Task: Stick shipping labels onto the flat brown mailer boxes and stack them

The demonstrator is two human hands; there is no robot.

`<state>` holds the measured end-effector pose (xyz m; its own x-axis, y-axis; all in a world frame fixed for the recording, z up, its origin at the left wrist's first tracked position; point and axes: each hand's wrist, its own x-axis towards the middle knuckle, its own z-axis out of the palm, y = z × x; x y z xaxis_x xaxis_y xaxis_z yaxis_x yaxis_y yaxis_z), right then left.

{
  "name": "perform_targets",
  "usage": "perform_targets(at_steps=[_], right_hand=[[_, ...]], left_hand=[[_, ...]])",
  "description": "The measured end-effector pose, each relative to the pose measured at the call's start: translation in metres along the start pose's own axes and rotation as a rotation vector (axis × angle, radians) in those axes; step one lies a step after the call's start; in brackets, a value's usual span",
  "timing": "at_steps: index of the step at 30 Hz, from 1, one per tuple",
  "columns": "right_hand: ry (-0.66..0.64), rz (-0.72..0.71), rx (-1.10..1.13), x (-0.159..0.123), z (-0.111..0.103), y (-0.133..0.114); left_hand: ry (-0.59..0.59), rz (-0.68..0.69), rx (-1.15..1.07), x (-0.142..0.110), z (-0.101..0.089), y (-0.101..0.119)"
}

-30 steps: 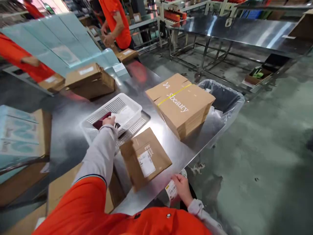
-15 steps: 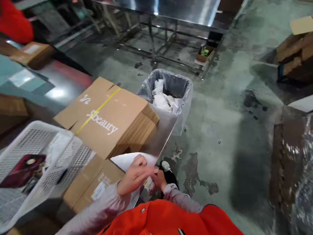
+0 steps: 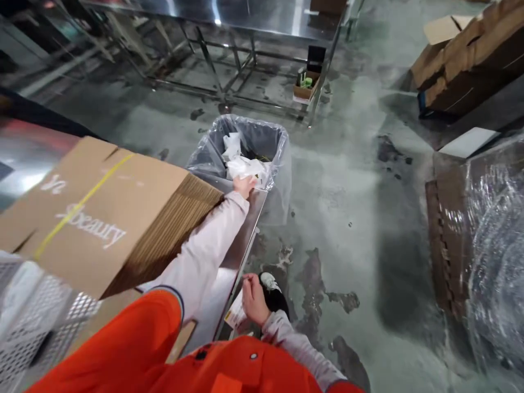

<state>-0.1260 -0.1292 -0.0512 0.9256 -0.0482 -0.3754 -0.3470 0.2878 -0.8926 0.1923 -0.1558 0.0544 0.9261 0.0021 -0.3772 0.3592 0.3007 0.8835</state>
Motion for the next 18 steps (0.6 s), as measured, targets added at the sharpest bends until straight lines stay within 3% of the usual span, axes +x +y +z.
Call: perform_targets(at_steps=[3,5,6,9,12,15,18], right_hand=[[0.004,-0.023,-0.04,-0.01,0.019,-0.017],[-0.026,-0.045,-0.094,-0.023,0.033,-0.038],[-0.065,-0.061,-0.105,-0.032,0.041,-0.049],[-0.275,-0.152,-0.113,-0.065,0.071,-0.075],[-0.551,-0.209,-0.132,-0.111,0.11,-0.084],[-0.815,-0.234,-0.189,-0.169,0.146,-0.081],[-0.996,-0.289,-0.279,-0.23,0.173,-0.073]], left_hand=[[-0.007,-0.068,0.078,-0.088,-0.045,-0.014],[-0.005,-0.018,0.22,-0.162,-0.095,-0.012],[0.058,0.055,0.302,-0.201,-0.125,-0.006],[0.187,0.101,0.432,-0.313,-0.215,0.019],[0.089,-0.071,0.42,-0.415,-0.285,0.038],[0.0,-0.198,0.31,-0.503,-0.323,0.04],[0.015,-0.18,0.165,-0.577,-0.345,0.032]])
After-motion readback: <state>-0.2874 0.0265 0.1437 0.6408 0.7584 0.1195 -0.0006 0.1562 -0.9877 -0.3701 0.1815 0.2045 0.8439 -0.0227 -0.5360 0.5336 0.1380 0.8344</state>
